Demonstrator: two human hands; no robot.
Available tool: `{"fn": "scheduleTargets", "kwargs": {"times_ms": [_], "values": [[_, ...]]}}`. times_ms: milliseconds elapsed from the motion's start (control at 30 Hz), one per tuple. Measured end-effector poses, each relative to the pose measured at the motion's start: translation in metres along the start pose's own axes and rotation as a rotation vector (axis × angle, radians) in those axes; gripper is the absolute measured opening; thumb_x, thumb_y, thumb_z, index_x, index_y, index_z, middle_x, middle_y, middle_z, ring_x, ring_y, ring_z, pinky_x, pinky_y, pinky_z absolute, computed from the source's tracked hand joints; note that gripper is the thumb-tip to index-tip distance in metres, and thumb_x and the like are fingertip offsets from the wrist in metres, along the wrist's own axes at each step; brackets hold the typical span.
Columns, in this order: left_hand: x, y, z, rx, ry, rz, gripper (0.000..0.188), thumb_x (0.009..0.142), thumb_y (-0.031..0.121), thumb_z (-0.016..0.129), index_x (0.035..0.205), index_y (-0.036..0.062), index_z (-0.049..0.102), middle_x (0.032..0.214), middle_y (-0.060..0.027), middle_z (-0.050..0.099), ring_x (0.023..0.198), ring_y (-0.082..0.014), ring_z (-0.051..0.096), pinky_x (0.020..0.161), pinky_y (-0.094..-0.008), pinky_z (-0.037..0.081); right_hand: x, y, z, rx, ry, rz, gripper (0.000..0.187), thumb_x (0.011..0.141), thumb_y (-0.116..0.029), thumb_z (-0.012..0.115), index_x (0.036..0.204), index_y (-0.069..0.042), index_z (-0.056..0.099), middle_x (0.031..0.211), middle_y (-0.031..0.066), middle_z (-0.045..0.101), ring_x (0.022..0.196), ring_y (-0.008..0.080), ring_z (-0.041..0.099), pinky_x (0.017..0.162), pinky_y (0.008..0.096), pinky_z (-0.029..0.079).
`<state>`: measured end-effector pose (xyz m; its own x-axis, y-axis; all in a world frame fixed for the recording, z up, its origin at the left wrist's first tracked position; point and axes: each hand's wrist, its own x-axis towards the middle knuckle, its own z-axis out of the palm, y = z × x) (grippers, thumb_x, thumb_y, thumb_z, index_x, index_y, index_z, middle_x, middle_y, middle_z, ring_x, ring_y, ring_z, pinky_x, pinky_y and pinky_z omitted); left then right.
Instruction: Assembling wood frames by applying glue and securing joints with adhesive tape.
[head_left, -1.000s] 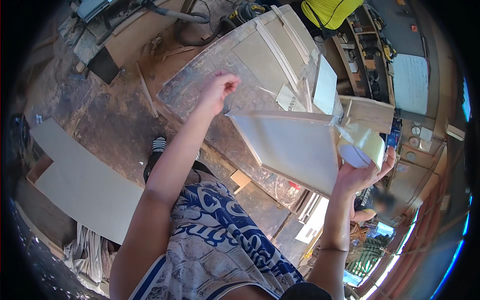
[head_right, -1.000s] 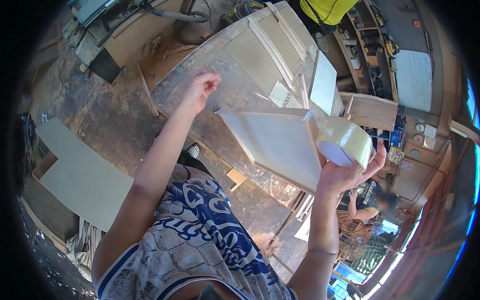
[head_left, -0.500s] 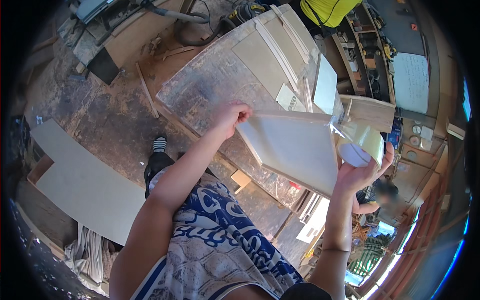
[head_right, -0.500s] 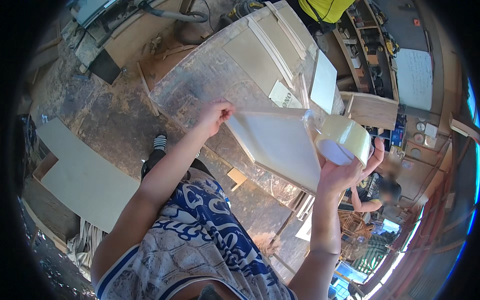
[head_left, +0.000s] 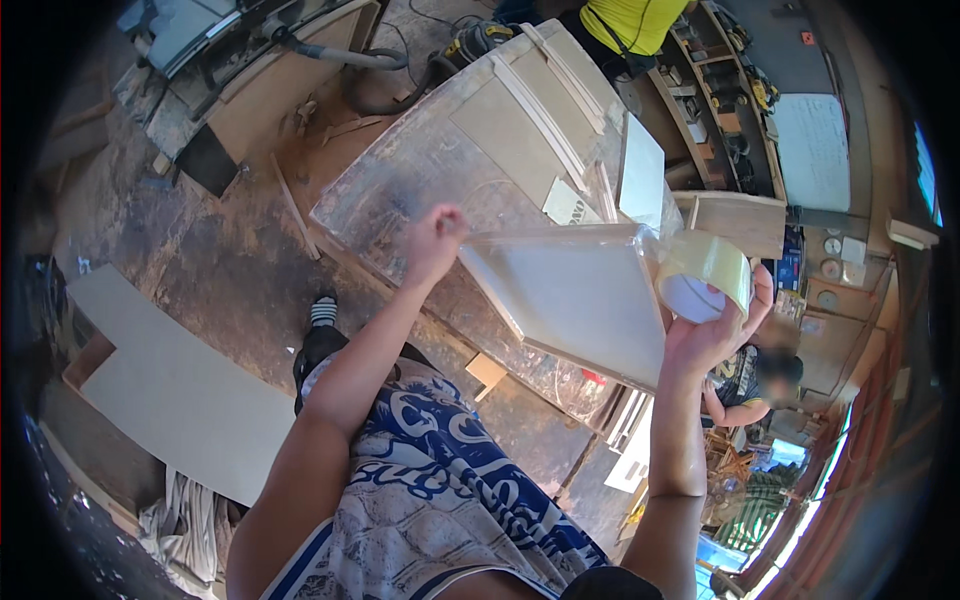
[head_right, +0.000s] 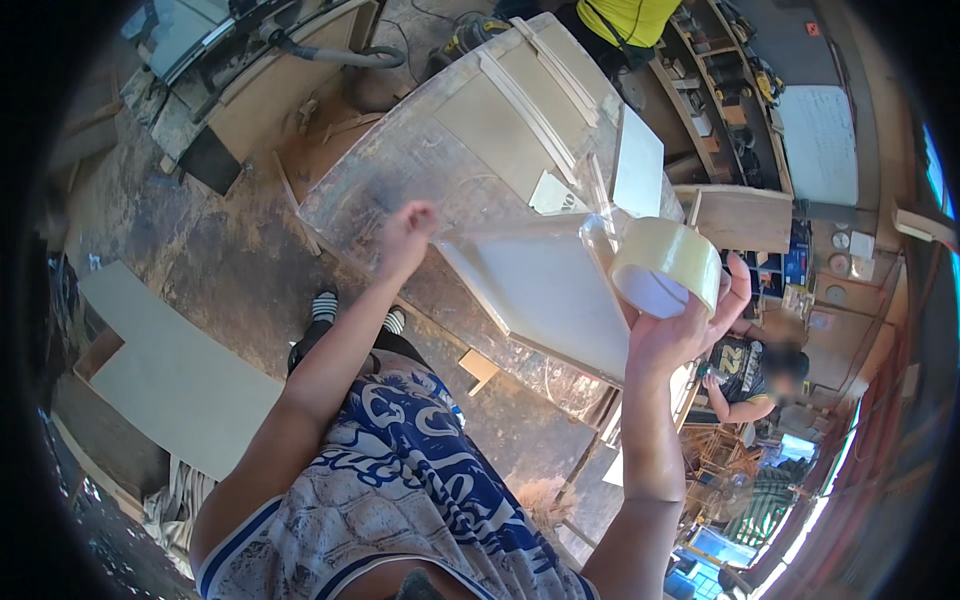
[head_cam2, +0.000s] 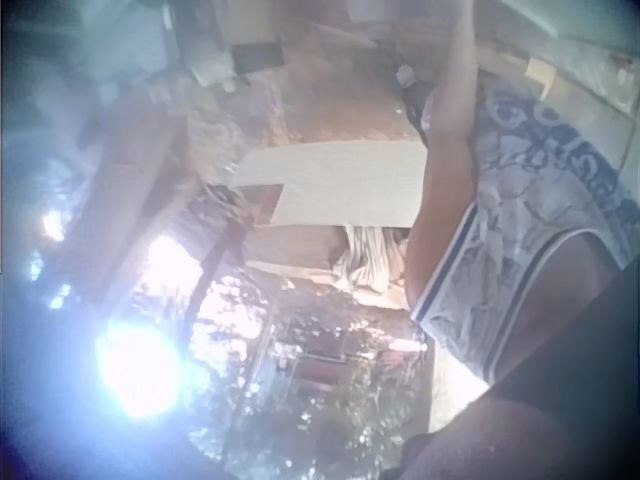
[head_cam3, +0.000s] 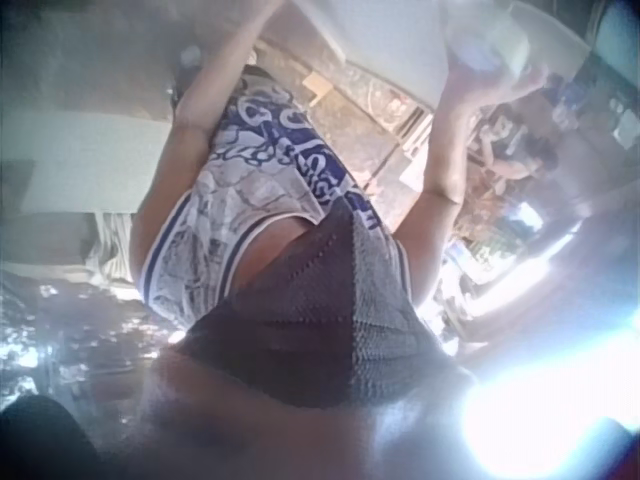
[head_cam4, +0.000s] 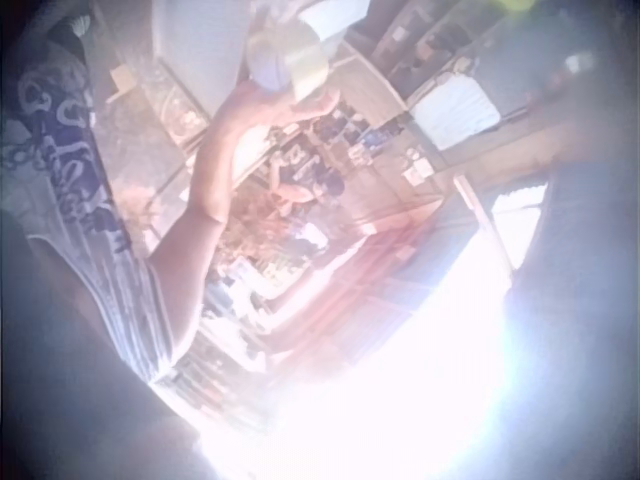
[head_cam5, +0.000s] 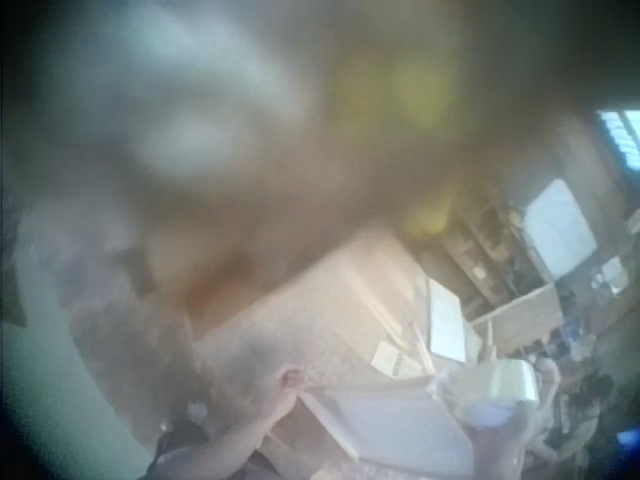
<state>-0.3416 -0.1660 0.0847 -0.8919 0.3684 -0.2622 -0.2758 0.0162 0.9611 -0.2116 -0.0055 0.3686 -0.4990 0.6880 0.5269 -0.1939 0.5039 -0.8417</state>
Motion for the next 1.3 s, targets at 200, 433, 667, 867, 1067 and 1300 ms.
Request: {"fn": "scheduleTargets", "kwargs": {"times_ms": [200,433,667,867,1067,1300], "values": [[-0.013,0.123,0.046,-0.629,-0.626,0.552,0.056,0.113,0.039,0.036,0.151,-0.0009,0.047,0.153,-0.0152,0.053,0.14,-0.0244,0.052,0.118,-0.0378,0.037,0.003,0.002,-0.002,0.068,-0.014,0.061,0.041,0.097,-0.009,0.059,0.136,-0.009,0.045,0.117,0.0112,0.057,0.11,0.0226,0.062,0.092,0.0373,0.054],[-0.057,0.156,0.071,-0.203,-0.245,0.761,0.065,0.101,0.044,0.058,0.146,-0.0029,0.051,0.135,-0.022,0.061,0.124,-0.0312,0.058,0.107,-0.0428,0.042,0.007,0.007,-0.003,0.119,0.015,0.121,0.039,0.097,-0.008,0.059,0.133,-0.006,0.046,0.116,0.0104,0.058,0.104,0.0186,0.062,0.09,0.0323,0.052],[-0.064,0.163,0.084,-0.188,-0.084,0.746,0.063,0.08,0.031,0.08,0.13,-0.0002,0.059,0.119,-0.0173,0.064,0.111,-0.0319,0.062,0.1,-0.0417,0.047,0.012,0.006,-0.005,0.232,-0.025,0.141,0.047,0.09,-0.002,0.063,0.134,-0.008,0.046,0.116,0.0112,0.054,0.103,0.0219,0.063,0.085,0.0405,0.06],[-0.064,0.164,0.094,-0.238,-0.017,0.68,0.052,0.078,0.023,0.082,0.12,-0.0025,0.065,0.11,-0.0165,0.069,0.104,-0.0273,0.066,0.093,-0.0389,0.05,0.017,0.004,0.002,0.228,-0.054,0.052,0.047,0.084,0.002,0.065,0.129,-0.003,0.051,0.114,0.0122,0.057,0.101,0.023,0.065,0.083,0.0363,0.058],[-0.07,0.167,0.103,-0.227,0.096,0.62,0.046,0.073,0.025,0.084,0.105,-0.0027,0.068,0.095,-0.0152,0.071,0.09,-0.0285,0.068,0.083,-0.0389,0.052,0.048,-0.047,0.004,-0.166,-0.293,-0.213,0.042,0.082,0.003,0.067,0.122,-0.001,0.06,0.098,0.0069,0.067,0.089,0.0165,0.067,0.077,0.0277,0.053],[-0.086,0.17,0.112,-0.268,0.347,0.697,0.038,0.07,0.023,0.078,0.096,-0.0018,0.068,0.082,-0.0156,0.07,0.075,-0.0335,0.066,0.072,-0.0417,0.052,0.102,-0.112,0.056,-0.638,-1.143,-0.439,0.041,0.081,-0.001,0.067,0.122,-0.003,0.071,0.108,0.0068,0.073,0.099,0.0163,0.069,0.09,0.027,0.052]]}}
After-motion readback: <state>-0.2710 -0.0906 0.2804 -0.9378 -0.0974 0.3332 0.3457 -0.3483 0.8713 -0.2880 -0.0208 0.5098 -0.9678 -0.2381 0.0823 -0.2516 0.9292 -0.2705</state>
